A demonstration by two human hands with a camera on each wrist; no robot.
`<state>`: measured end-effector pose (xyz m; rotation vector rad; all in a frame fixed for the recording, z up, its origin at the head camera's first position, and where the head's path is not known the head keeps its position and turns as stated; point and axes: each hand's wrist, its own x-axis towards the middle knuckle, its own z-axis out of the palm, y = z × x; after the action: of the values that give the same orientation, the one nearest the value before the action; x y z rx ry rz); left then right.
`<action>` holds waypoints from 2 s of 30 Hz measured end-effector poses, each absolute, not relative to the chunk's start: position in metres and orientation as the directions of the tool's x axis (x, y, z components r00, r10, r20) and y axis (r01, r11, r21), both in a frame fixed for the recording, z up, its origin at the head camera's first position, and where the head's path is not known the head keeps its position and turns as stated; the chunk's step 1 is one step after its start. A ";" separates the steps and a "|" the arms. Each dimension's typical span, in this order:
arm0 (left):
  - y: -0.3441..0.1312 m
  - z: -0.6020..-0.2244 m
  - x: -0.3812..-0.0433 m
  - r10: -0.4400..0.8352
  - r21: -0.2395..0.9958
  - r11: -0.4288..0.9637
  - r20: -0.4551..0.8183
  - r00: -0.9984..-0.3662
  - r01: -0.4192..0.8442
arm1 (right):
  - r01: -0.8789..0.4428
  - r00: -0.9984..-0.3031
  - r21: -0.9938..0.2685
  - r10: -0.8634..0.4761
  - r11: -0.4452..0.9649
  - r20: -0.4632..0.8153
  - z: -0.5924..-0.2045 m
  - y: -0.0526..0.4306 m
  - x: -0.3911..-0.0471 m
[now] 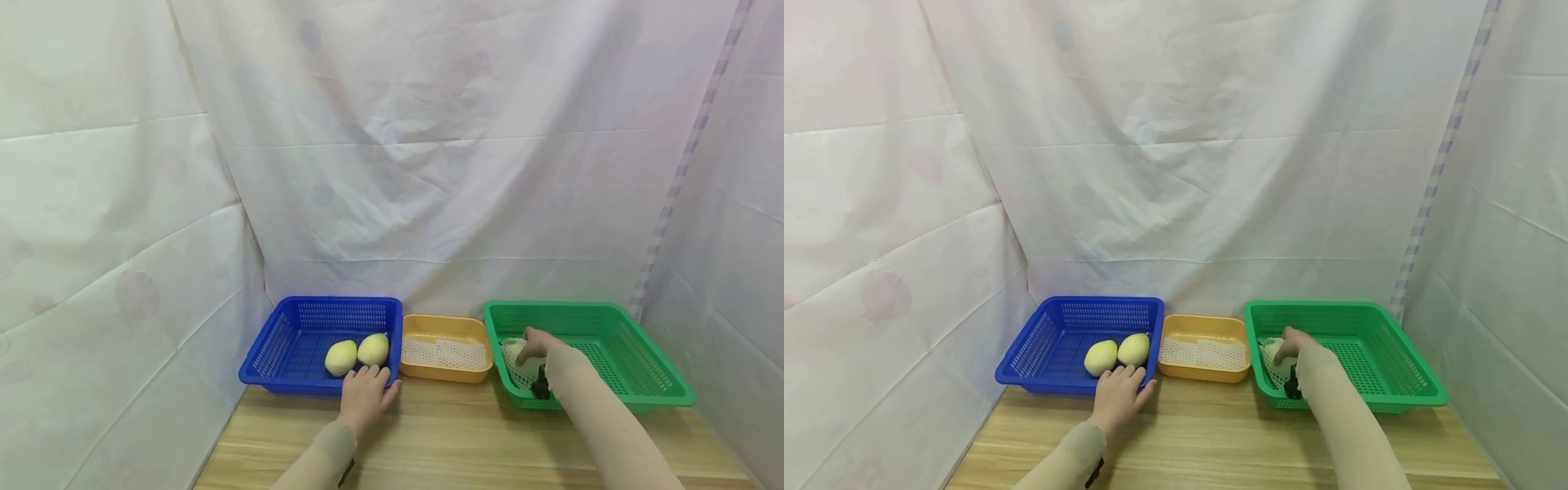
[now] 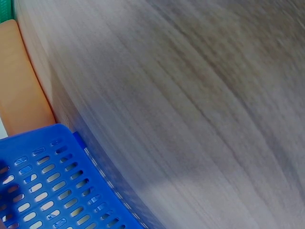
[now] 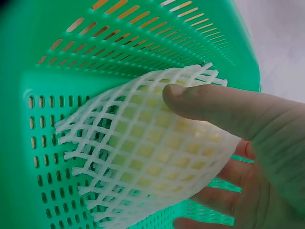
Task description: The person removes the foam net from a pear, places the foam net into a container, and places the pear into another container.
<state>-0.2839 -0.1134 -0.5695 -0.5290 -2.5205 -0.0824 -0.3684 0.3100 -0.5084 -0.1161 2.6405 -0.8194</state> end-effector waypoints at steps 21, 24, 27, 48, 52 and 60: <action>-0.114 -0.568 -0.284 0.361 -0.069 0.914 0.583 -0.728 0.399 | 0.077 -0.871 -0.538 -0.205 0.840 -0.445 -0.505 0.308 -0.367; -0.114 -0.568 -0.284 0.359 -0.066 0.915 0.585 -0.727 0.399 | 0.102 -0.872 -0.549 -0.191 0.830 -0.451 -0.504 0.307 -0.365; -0.113 -0.568 -0.284 0.359 -0.068 0.916 0.578 -0.733 0.395 | 0.126 -0.870 -0.554 -0.177 0.823 -0.460 -0.504 0.305 -0.364; -0.115 -0.571 -0.285 0.361 -0.073 0.919 0.553 -0.751 0.388 | 0.101 -0.848 -0.533 -0.207 0.840 -0.488 -0.494 0.294 -0.356; -0.114 -0.571 -0.284 0.356 -0.065 0.921 0.543 -0.760 0.385 | 0.108 -0.840 -0.523 -0.203 0.846 -0.502 -0.493 0.292 -0.355; -0.115 -0.571 -0.284 0.361 -0.065 0.917 0.550 -0.753 0.392 | 0.112 -0.833 -0.508 -0.198 0.854 -0.517 -0.488 0.289 -0.351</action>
<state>-0.2838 -0.1146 -0.5706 -0.5376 -2.4997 -0.0726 -0.3514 0.2890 -0.4880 -0.0622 2.4533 -0.7182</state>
